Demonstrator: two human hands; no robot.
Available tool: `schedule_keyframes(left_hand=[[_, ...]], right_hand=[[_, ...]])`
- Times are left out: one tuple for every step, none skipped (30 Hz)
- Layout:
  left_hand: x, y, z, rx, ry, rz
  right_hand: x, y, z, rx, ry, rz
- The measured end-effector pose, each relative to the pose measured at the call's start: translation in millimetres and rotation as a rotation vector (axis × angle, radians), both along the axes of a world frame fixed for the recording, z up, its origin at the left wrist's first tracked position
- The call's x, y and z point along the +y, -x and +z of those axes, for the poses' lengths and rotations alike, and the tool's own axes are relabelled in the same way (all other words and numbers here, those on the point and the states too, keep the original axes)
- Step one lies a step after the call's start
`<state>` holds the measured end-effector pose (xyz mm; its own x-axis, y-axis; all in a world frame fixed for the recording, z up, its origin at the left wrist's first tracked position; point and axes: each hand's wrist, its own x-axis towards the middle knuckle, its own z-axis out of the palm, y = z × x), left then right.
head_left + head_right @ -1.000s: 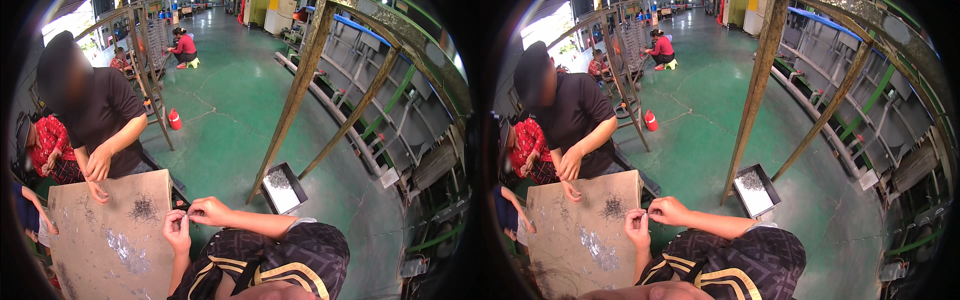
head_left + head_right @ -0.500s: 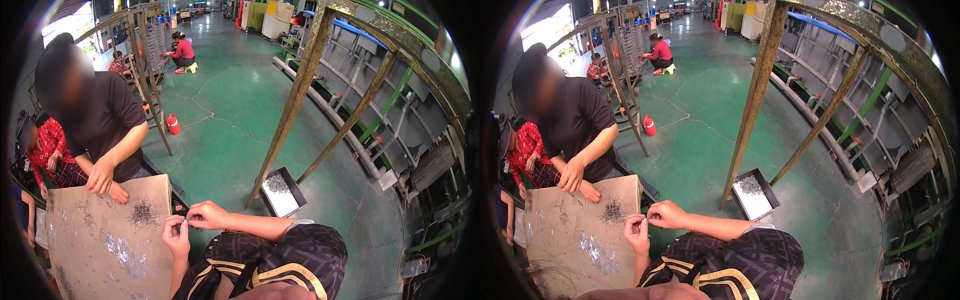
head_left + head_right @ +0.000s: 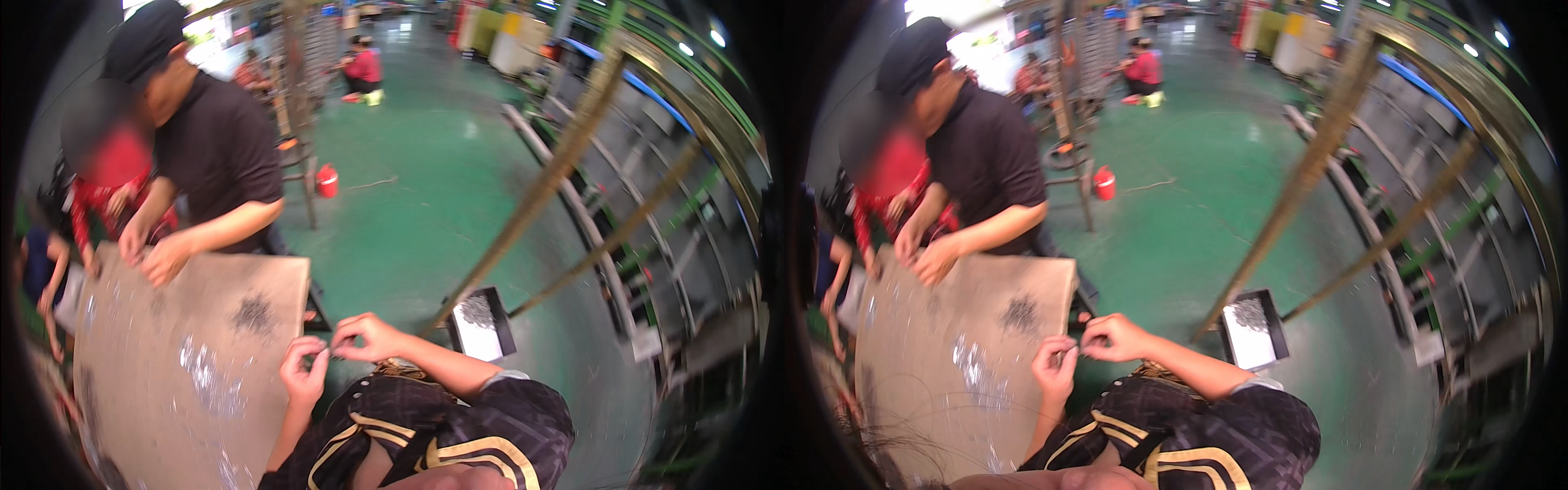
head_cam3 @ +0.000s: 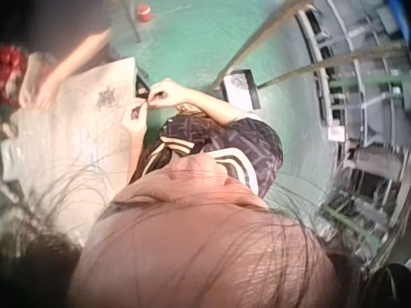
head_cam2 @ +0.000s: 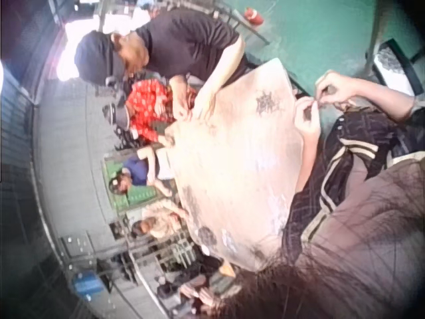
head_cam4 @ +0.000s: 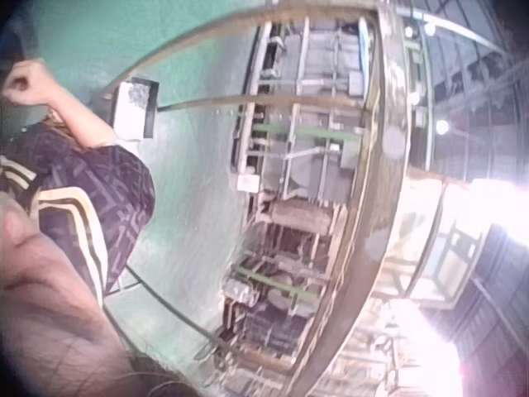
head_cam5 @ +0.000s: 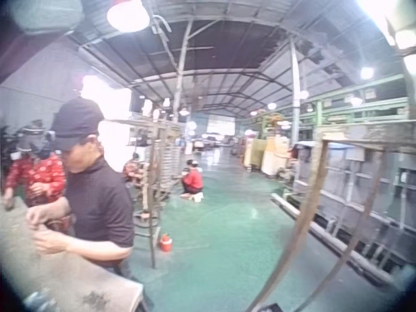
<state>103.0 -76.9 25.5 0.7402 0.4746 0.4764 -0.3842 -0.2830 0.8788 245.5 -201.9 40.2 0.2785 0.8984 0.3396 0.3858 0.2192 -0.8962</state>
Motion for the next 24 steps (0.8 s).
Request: schedule_keyframes(left_hand=[[-0.1,-0.6,-1.0,0.0,0.025,0.001],[0.1,2.8,-1.7,0.018,0.04,0.014],[2.6,4.4,-4.6,-0.003,0.002,0.014],[2.5,5.4,-3.5,-0.003,-0.025,0.028],[2.5,9.6,-0.1,0.009,-0.045,0.034],[2.0,14.0,2.4,0.01,-0.048,0.036],[2.5,18.5,2.0,0.029,-0.064,0.039],[1.9,22.2,3.6,0.038,-0.061,0.037],[1.7,27.3,5.0,0.049,-0.073,0.047],[2.0,31.1,3.7,0.054,-0.095,0.048],[1.4,35.0,3.4,0.06,-0.118,0.046],[-0.2,37.6,-0.7,0.05,-0.114,0.058],[-2.0,39.6,-0.7,0.064,-0.111,0.079],[-3.9,41.9,-0.7,0.077,-0.106,0.097],[-5.6,45.6,0.4,0.093,-0.102,0.115],[-6.1,48.2,-2.5,0.102,-0.096,0.131],[-6.7,51.7,-5.3,0.106,-0.096,0.157],[-7.4,55.3,-7.5,0.108,-0.095,0.185],[-8.7,56.5,-8.9,0.111,-0.1,0.202],[-10.2,58.6,-10.4,0.123,-0.08,0.221],[-11.3,62.7,-12.8,0.129,-0.053,0.245],[-12.0,66.0,-15.3,0.133,-0.028,0.264],[-12.5,68.7,-17.0,0.138,-0.018,0.286],[-12.4,71.9,-18.5,0.143,-0.011,0.309]], right_hand=[[0.6,-6.8,-4.4,0.012,0.019,-0.004],[2.4,-10.9,-2.9,-0.012,0.026,-0.023],[6.4,-16.3,-7.2,-0.041,0.041,-0.037],[9.9,-20.3,-10.6,-0.03,0.074,-0.059],[15.3,-23.6,-20.6,0.027,0.093,-0.066],[23.4,-25.2,-30.3,0.018,0.115,-0.084],[33.3,-24.7,-39.8,0.009,0.132,-0.112],[43.5,-21.8,-42.5,-0.016,0.173,-0.112],[55.0,-17.3,-48.5,-0.029,0.191,-0.098],[65.7,-12.2,-54.6,-0.068,0.251,-0.077],[76.8,-7.0,-59.1,-0.111,0.304,-0.058],[87.5,-2.0,-66.4,-0.151,0.311,-0.009],[98.9,3.0,-73.9,-0.189,0.316,0.032],[110.0,8.8,-81.8,-0.227,0.32,0.07],[122.4,16.5,-90.2,-0.282,0.289,0.102],[135.4,23.1,-100.1,-0.34,0.259,0.12],[147.5,31.2,-109.3,-0.397,0.227,0.136],[159.1,41.3,-116.3,-0.433,0.195,0.148],[170.5,48.1,-122.3,-0.477,0.174,0.157],[182.3,54.8,-127.8,-0.521,0.152,0.165],[193.2,61.0,-132.4,-0.571,0.134,0.178],[203.0,65.5,-135.2,-0.598,0.113,0.186],[211.6,69.5,-137.4,-0.624,0.09,0.191],[217.9,72.8,-140.8,-0.651,0.064,0.197]])
